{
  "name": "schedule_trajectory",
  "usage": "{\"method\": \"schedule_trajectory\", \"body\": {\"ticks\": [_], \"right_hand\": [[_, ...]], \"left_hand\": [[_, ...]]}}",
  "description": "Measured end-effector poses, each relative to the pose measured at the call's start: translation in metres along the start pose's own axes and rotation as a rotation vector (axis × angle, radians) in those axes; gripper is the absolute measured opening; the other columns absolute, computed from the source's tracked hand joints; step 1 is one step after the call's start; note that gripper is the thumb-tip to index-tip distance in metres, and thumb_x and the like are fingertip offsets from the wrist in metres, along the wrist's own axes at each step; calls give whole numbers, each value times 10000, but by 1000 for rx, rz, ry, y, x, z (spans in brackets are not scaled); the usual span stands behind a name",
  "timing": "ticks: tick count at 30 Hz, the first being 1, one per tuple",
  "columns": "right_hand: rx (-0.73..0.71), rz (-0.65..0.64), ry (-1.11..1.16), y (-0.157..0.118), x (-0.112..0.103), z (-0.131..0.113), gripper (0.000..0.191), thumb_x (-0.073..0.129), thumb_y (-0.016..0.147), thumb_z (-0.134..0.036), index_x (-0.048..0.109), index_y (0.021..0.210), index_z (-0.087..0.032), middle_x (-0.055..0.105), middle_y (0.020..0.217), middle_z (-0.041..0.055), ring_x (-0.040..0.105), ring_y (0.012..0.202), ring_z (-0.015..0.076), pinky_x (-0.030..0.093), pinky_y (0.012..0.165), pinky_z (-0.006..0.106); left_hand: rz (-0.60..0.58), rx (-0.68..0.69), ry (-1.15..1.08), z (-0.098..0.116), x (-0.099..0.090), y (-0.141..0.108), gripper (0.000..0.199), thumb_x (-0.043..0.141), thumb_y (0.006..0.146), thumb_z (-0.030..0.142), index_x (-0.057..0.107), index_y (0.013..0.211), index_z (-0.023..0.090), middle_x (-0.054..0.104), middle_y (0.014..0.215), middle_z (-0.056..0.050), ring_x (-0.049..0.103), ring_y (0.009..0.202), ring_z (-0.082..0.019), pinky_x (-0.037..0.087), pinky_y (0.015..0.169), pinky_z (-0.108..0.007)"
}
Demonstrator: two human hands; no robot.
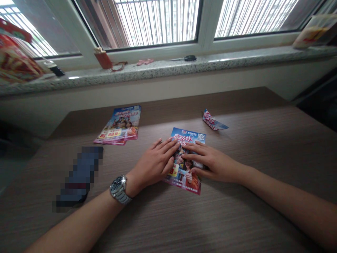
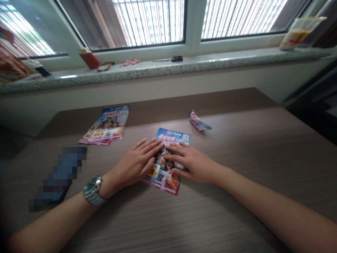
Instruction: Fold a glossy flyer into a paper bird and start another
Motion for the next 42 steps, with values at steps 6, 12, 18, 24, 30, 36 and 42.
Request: {"method": "schedule_trajectory", "body": {"ticks": [6, 12, 18, 24, 30, 36, 42], "right_hand": [[23, 25, 0, -1, 0, 4, 471, 560, 1008, -400, 542, 1454, -247, 428, 1609, 127, 376, 1502, 274, 313, 1226, 569], [62, 95, 4, -2, -3, 9, 463, 582, 999, -386, 556, 1431, -223, 470, 1571, 157, 414, 1475, 299, 322, 1218, 582], [75, 99, 9, -2, -3, 11, 449, 609, 985, -400, 581, 1399, -227, 475, 1571, 150, 435, 1462, 300, 317, 1225, 574], [70, 85, 29, -1, -3, 12, 456, 599, 992, -406, 558, 1418, -248, 467, 1579, 140, 422, 1471, 287, 314, 1221, 596], [70, 97, 42, -2, -3, 12, 455, 601, 992, -402, 565, 1414, -238, 474, 1573, 147, 425, 1470, 284, 316, 1221, 587], [76, 84, 33, -2, -2, 13, 487, 606, 983, -438, 565, 1420, -225, 458, 1585, 147, 406, 1482, 279, 286, 1241, 556], [42, 28, -4, -3, -1, 9, 671, 694, 891, -559, 522, 1471, -268, 430, 1607, 131, 380, 1496, 302, 257, 1244, 580]], "left_hand": [[-3, -51, 61, -2, -1, 0, 524, 363, 1049, 328, 408, 1550, 182, 429, 1601, -97, 357, 1507, -260, 176, 1279, -529], [63, -118, 100, -10, -4, -1, 501, 379, 1065, 387, 463, 1508, 169, 511, 1529, -117, 441, 1432, -285, 258, 1247, -543], [108, -131, 111, -11, -7, 0, 475, 424, 1059, 410, 512, 1461, 174, 546, 1479, -130, 512, 1344, -305, 371, 1180, -537], [155, -79, 47, -9, -11, 0, 483, 481, 1040, 434, 526, 1442, 169, 550, 1472, -139, 520, 1336, -316, 418, 1154, -532], [57, -16, -12, -6, -4, -2, 717, 521, 985, 586, 393, 1549, 163, 389, 1613, -157, 371, 1494, -319, 310, 1244, -532], [22, -26, -25, -7, 0, -2, 776, 538, 960, 624, 358, 1572, 183, 377, 1623, -150, 358, 1507, -305, 269, 1263, -524], [3, -41, -14, -7, 0, -2, 781, 547, 954, 622, 361, 1573, 184, 374, 1627, -142, 348, 1512, -299, 262, 1265, -514]]}}
Point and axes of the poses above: each hand's wrist, its own y-axis towards the middle knuckle, its own x-axis out of the palm, z = x × y, the point moved 8 cm from there along y, towards the middle knuckle
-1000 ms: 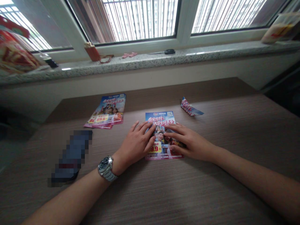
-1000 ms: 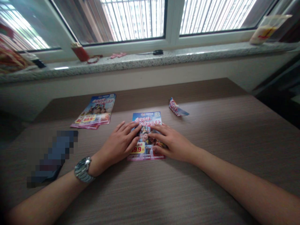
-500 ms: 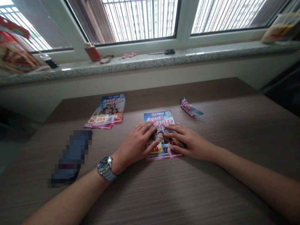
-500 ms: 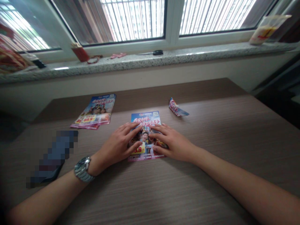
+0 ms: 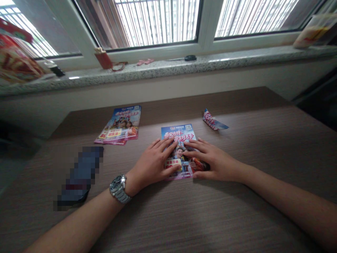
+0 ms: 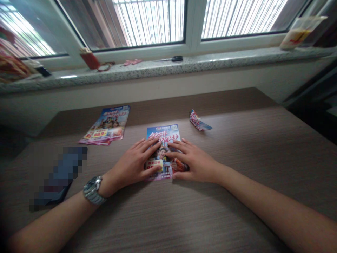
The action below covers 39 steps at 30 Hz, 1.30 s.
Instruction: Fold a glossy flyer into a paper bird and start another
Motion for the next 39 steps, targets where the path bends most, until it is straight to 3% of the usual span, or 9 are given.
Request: {"method": "schedule_trajectory", "body": {"ticks": [8, 23, 30, 35, 39], "right_hand": [[6, -31, 3, -1, 0, 2, 777, 727, 834, -620, 502, 1499, -287, 417, 1618, 123, 365, 1502, 332, 261, 1236, 596], [12, 4, 44, -1, -1, 2, 674, 715, 882, -534, 524, 1485, -301, 442, 1603, 109, 380, 1494, 327, 281, 1224, 612], [8, 42, 78, -1, -4, 2, 549, 692, 924, -451, 571, 1434, -287, 489, 1569, 119, 440, 1459, 307, 303, 1216, 602], [16, 90, 137, -2, -8, 5, 515, 667, 951, -405, 567, 1435, -262, 504, 1553, 136, 449, 1453, 304, 341, 1200, 593], [38, 106, 198, -4, -10, 9, 512, 654, 961, -387, 553, 1453, -285, 515, 1545, 127, 454, 1450, 304, 356, 1192, 594]], "left_hand": [[-13, -8, 10, 0, 0, 0, 784, 515, 962, 642, 350, 1579, 187, 359, 1635, -138, 337, 1519, -291, 251, 1269, -506], [40, 24, -41, 0, -3, -1, 759, 544, 953, 636, 380, 1560, 212, 400, 1612, -136, 381, 1493, -310, 285, 1248, -541], [41, 22, -77, 0, -5, 0, 613, 502, 1008, 549, 425, 1537, 249, 426, 1598, -113, 402, 1476, -309, 305, 1236, -557], [81, 124, -128, 7, -16, -1, 585, 495, 1008, 548, 482, 1495, 225, 508, 1526, -141, 458, 1429, -327, 344, 1202, -575], [69, 226, -178, 17, -19, -4, 755, 643, 879, 670, 506, 1473, 224, 572, 1457, -153, 557, 1329, -333, 460, 1121, -518]]}}
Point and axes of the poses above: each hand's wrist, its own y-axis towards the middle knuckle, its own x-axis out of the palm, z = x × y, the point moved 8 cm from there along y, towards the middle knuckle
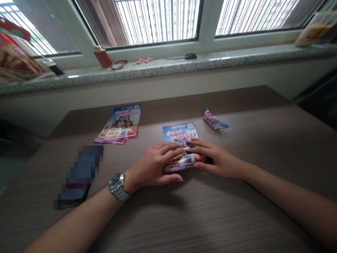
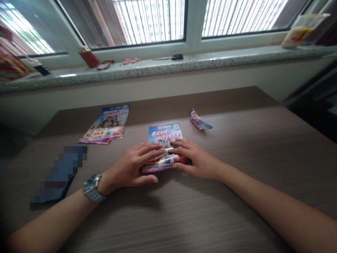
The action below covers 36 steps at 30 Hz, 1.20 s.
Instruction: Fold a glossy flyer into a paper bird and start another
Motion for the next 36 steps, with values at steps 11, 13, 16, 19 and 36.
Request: {"method": "schedule_trajectory", "body": {"ticks": [11, 13, 16, 19, 36], "right_hand": [[17, 11, 31, -1, -1, 1, 521, 678, 941, -392, 567, 1443, -304, 529, 1532, 123, 466, 1436, 321, 357, 1185, 606], [13, 9, 38, -1, -1, 0, 536, 687, 932, -412, 564, 1442, -303, 519, 1539, 129, 467, 1434, 326, 355, 1181, 614], [-6, 10, 58, -2, -3, -2, 583, 716, 898, -473, 570, 1430, -283, 512, 1539, 141, 448, 1444, 338, 363, 1177, 608], [-17, 42, 86, -1, -7, -5, 568, 726, 895, -458, 578, 1408, -265, 557, 1491, 137, 487, 1416, 319, 419, 1158, 549], [49, 162, 90, 2, -18, 0, 141, 575, 1014, -293, 687, 1050, -215, 741, 1075, 81, 703, 963, 202, 552, 824, 320]], "left_hand": [[-29, 23, -15, -7, 8, -5, 577, 505, 919, 61, 511, 1463, 254, 618, 1432, -81, 617, 1293, -233, 529, 1088, -426], [-5, 32, -32, -5, 5, -5, 494, 503, 974, 115, 529, 1449, 248, 643, 1402, -82, 629, 1281, -221, 527, 1096, -421], [26, 26, -58, -4, 2, -3, 385, 496, 1035, 206, 567, 1412, 240, 679, 1354, -71, 654, 1247, -202, 542, 1078, -391], [64, -13, -70, -5, -2, -1, 322, 486, 1055, 258, 626, 1343, 232, 721, 1279, -67, 692, 1181, -194, 570, 1025, -363], [200, -114, -96, -12, -5, -6, 328, 545, 1039, 268, 570, 1364, 228, 735, 1220, -68, 739, 997, -175, 581, 830, -288]]}}
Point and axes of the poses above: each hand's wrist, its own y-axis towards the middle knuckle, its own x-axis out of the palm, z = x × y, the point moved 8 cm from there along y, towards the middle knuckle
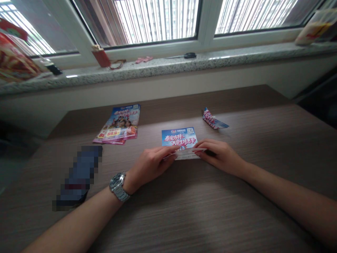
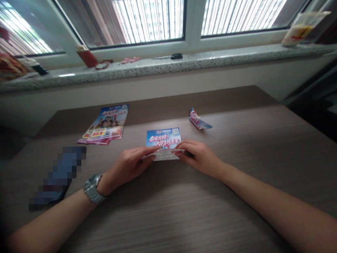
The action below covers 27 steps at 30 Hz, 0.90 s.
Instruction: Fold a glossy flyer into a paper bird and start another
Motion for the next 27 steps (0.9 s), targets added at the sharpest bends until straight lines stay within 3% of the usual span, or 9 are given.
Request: {"method": "schedule_trajectory", "body": {"ticks": [9, 15, 19, 27], "right_hand": [[34, 0, -1, 3, 1, 3, 157, 584, 1007, -296, 706, 1042, -203, 730, 1039, 76, 693, 904, 193, 542, 785, 303], [60, -23, 3, 3, 4, 7, 155, 607, 994, -290, 705, 1065, -194, 716, 1081, 86, 675, 950, 206, 524, 821, 319], [114, -36, 22, 3, 3, 10, 219, 628, 985, -319, 685, 1151, -188, 703, 1051, 77, 645, 925, 201, 503, 818, 325], [258, 52, 126, 3, -3, 18, 242, 656, 961, -374, 680, 1123, -196, 707, 961, 46, 648, 812, 183, 500, 714, 305]], "left_hand": [[150, -148, -13, -17, -9, 3, 563, 665, 959, 272, 416, 1461, 220, 668, 1306, -106, 662, 1180, -219, 557, 1022, -389], [29, -150, 30, -18, 1, 8, 485, 579, 1002, 261, 442, 1467, 245, 565, 1454, -113, 548, 1346, -252, 475, 1139, -462], [-23, -147, 50, -19, 6, 9, 438, 584, 996, 262, 507, 1426, 246, 588, 1433, -112, 571, 1318, -267, 478, 1129, -491], [-42, -115, 99, -18, 9, 9, 338, 591, 998, 301, 582, 1328, 225, 612, 1384, -99, 589, 1254, -264, 483, 1094, -487]]}}
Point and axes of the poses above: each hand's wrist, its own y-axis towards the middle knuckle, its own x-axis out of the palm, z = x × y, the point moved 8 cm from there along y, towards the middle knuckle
